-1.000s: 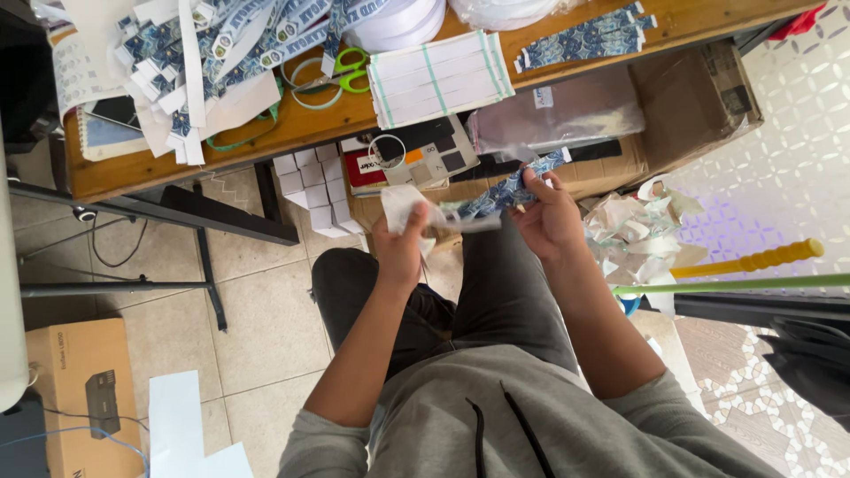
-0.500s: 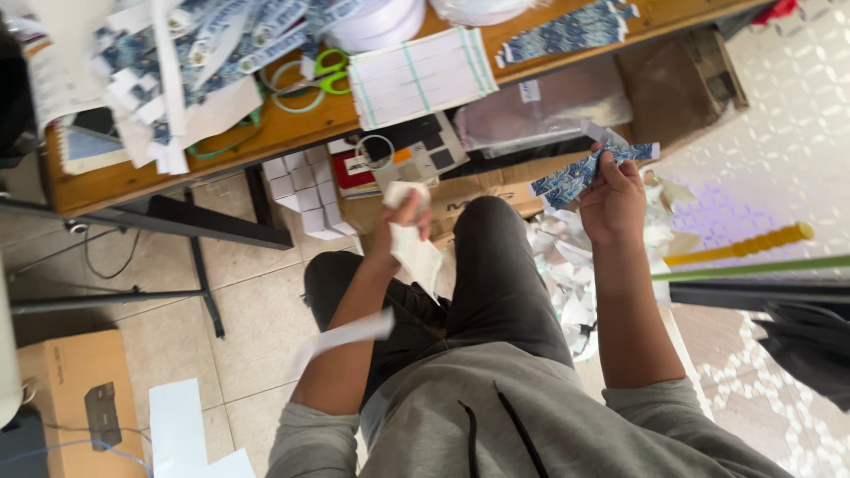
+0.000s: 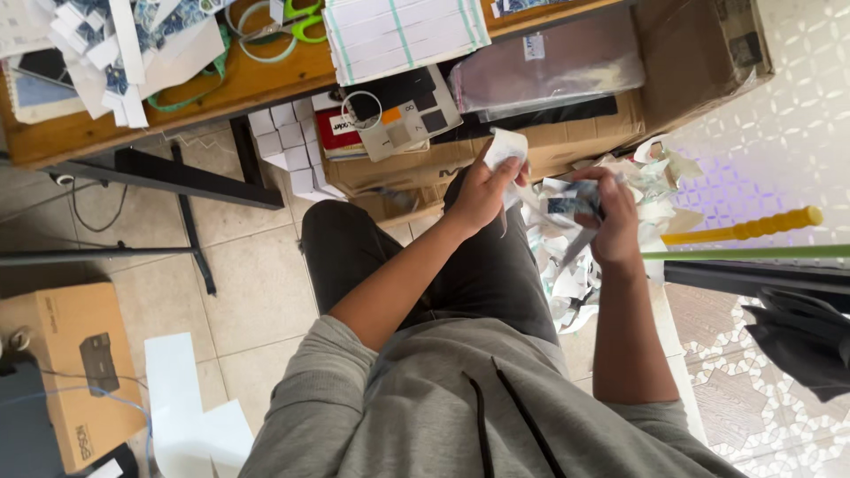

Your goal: The person sits and peels white backing paper off small blue printed fabric pieces one at a time, pressing each piece flat on their lap, then stacks the peeled pieces on the workbench and drops the torn backing paper scraps onto a pile on the floor.

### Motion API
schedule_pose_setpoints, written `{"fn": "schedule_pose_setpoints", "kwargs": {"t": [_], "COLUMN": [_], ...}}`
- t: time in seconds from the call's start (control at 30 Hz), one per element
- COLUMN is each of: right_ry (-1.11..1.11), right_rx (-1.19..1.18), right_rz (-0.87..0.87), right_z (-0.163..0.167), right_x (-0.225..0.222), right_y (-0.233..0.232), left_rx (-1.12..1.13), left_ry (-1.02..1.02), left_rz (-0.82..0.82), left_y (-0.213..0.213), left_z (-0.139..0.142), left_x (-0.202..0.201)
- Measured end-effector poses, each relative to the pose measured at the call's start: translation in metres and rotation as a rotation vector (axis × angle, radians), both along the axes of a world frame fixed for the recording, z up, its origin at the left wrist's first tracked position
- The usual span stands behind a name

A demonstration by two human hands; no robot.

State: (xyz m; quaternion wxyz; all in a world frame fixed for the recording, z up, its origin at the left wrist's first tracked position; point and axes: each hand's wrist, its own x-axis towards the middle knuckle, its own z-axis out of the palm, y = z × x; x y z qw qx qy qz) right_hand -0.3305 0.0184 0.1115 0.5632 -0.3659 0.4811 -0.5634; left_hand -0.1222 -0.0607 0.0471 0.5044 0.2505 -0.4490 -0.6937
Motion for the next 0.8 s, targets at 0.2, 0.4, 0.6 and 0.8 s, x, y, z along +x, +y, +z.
{"fn": "schedule_pose_setpoints", "kwargs": {"t": [0.2,0.4,0.6,0.8], "right_ry": [0.837,0.566,0.176,0.53], "right_rx": [0.026,-0.007,0.346,0.588], "right_rz": [0.282,-0.017,-0.276,-0.627], "right_z": [0.022,-0.004,-0.048,-0.112], "right_x": [0.016,0.028,-0.066,-0.159], "right_y": [0.005,0.014,0.024,0.06], "left_rx": [0.37,0.471,0.402,0.376], "left_ry": [0.319,0.433,-0.313,-0.5], "left_rz": [-0.046,-0.026,-0.16,-0.144], "left_y": [0.004,0.001,-0.014,-0.013], "left_z": [0.019,0.03,0.011,0.003], "left_x": [0.018,0.027,0.041,0.042]}}
